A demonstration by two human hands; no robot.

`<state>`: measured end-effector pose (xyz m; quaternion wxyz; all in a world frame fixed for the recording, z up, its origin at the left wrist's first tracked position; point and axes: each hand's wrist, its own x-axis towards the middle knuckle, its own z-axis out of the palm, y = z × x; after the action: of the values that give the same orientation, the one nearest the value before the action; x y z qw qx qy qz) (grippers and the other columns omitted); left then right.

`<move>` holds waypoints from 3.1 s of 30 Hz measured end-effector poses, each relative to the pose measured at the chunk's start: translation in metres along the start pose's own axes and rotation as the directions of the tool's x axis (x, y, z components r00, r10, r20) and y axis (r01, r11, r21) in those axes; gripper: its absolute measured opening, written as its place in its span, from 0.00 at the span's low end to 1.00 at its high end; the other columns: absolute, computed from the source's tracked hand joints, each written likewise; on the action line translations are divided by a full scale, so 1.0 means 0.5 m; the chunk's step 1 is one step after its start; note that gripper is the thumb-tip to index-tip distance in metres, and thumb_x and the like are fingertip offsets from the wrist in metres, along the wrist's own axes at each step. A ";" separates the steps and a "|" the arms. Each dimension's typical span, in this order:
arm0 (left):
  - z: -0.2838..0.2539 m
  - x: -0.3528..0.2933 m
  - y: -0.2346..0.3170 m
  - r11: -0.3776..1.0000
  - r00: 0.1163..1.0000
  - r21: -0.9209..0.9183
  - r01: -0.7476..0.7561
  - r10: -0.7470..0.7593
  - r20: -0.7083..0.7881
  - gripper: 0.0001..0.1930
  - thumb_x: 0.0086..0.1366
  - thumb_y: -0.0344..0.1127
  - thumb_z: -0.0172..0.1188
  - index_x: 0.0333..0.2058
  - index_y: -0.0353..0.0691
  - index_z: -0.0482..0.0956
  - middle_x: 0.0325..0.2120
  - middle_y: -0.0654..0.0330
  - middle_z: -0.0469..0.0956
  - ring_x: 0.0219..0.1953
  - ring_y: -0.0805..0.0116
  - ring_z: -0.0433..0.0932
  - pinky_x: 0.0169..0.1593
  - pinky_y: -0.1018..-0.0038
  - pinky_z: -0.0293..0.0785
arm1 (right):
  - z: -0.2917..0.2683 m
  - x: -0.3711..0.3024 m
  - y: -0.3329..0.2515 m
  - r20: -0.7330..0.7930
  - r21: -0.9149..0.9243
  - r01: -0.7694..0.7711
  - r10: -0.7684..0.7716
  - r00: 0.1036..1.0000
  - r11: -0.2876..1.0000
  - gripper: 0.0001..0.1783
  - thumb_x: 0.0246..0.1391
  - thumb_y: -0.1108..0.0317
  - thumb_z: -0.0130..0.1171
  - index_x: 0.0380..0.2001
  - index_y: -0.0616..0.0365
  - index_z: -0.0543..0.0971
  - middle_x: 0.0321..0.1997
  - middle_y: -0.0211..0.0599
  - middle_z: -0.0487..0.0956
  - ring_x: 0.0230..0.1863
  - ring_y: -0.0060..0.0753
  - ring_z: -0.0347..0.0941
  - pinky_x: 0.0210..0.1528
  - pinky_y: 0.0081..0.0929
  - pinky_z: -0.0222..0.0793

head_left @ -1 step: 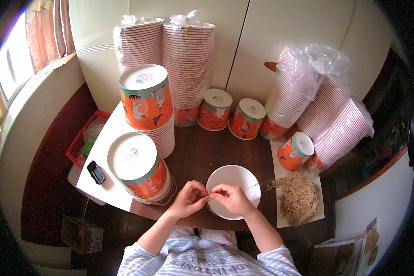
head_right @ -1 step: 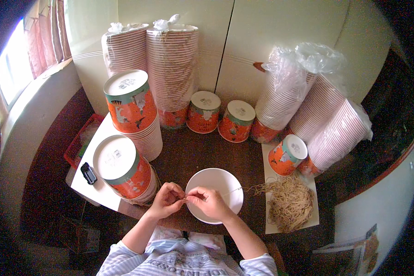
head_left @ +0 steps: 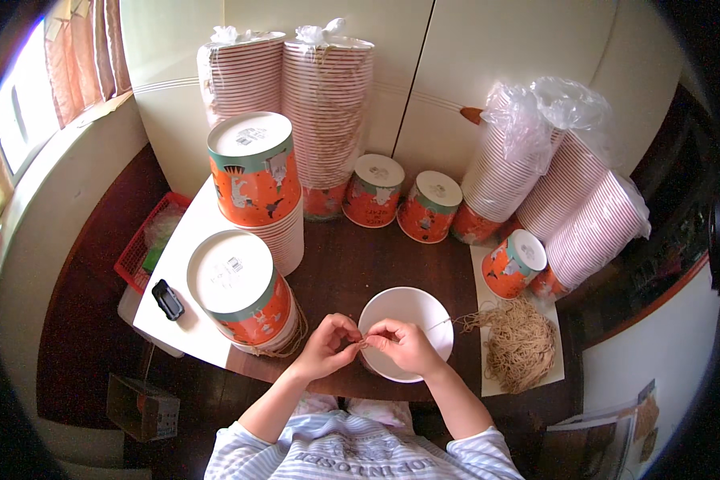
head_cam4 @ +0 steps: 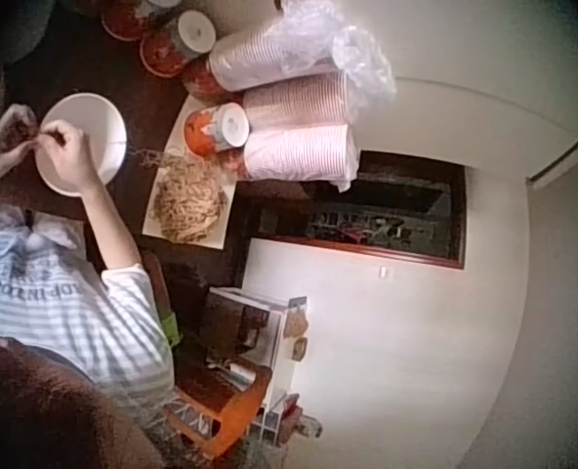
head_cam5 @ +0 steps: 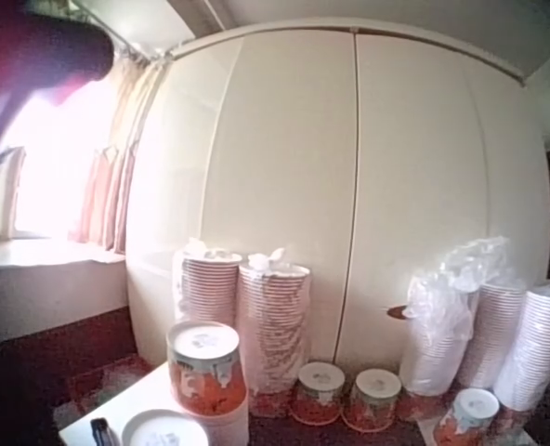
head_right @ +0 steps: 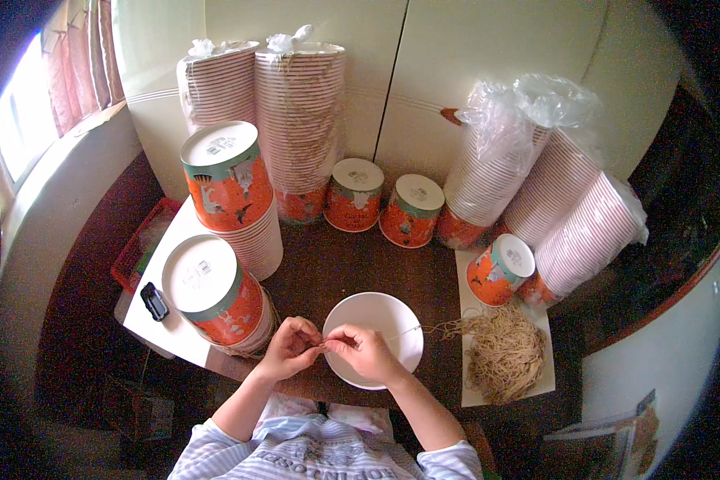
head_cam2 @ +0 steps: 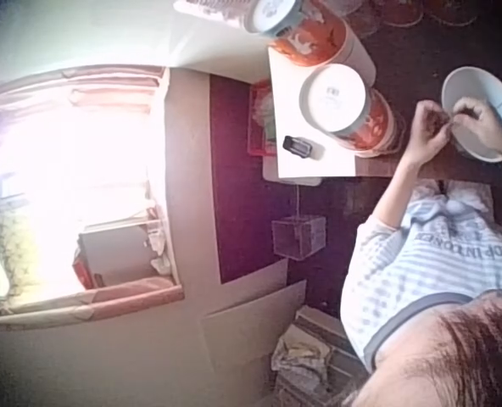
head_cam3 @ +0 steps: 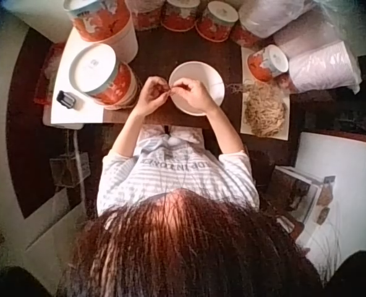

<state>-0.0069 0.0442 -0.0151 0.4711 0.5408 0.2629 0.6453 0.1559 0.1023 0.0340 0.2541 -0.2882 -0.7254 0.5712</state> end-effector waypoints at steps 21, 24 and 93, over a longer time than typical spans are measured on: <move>0.003 0.005 0.036 0.924 0.985 0.359 0.132 -0.083 -0.148 0.04 0.52 0.27 0.57 0.25 0.35 0.71 0.29 0.60 0.68 0.33 0.73 0.68 0.36 0.80 0.63 | 0.009 -0.002 -0.010 -0.104 -0.264 -0.008 -0.021 0.994 0.964 0.04 0.47 0.74 0.55 0.27 0.63 0.76 0.25 0.33 0.78 0.29 0.19 0.72 0.32 0.19 0.68; 0.001 0.006 0.029 0.968 0.987 0.234 0.094 -0.058 -0.153 0.04 0.55 0.27 0.55 0.26 0.35 0.70 0.29 0.62 0.68 0.32 0.77 0.66 0.36 0.84 0.62 | 0.009 -0.002 -0.010 -0.075 -0.304 -0.016 -0.008 0.997 0.952 0.05 0.46 0.73 0.55 0.27 0.63 0.76 0.25 0.34 0.78 0.28 0.21 0.73 0.32 0.20 0.68; 0.030 -0.076 -0.043 0.966 0.756 -0.089 0.241 -0.245 -0.607 0.04 0.53 0.24 0.56 0.26 0.36 0.69 0.25 0.60 0.73 0.27 0.75 0.72 0.33 0.79 0.70 | 0.073 -0.086 -0.048 0.033 -0.595 0.298 -0.347 0.937 0.746 0.15 0.39 0.70 0.61 0.31 0.55 0.68 0.21 0.29 0.72 0.25 0.34 0.70 0.34 0.30 0.61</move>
<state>0.0131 0.0167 -0.0462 0.4415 0.2624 0.4675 0.7195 0.1575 0.0427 0.0478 0.2750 -0.2457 -0.8947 0.2519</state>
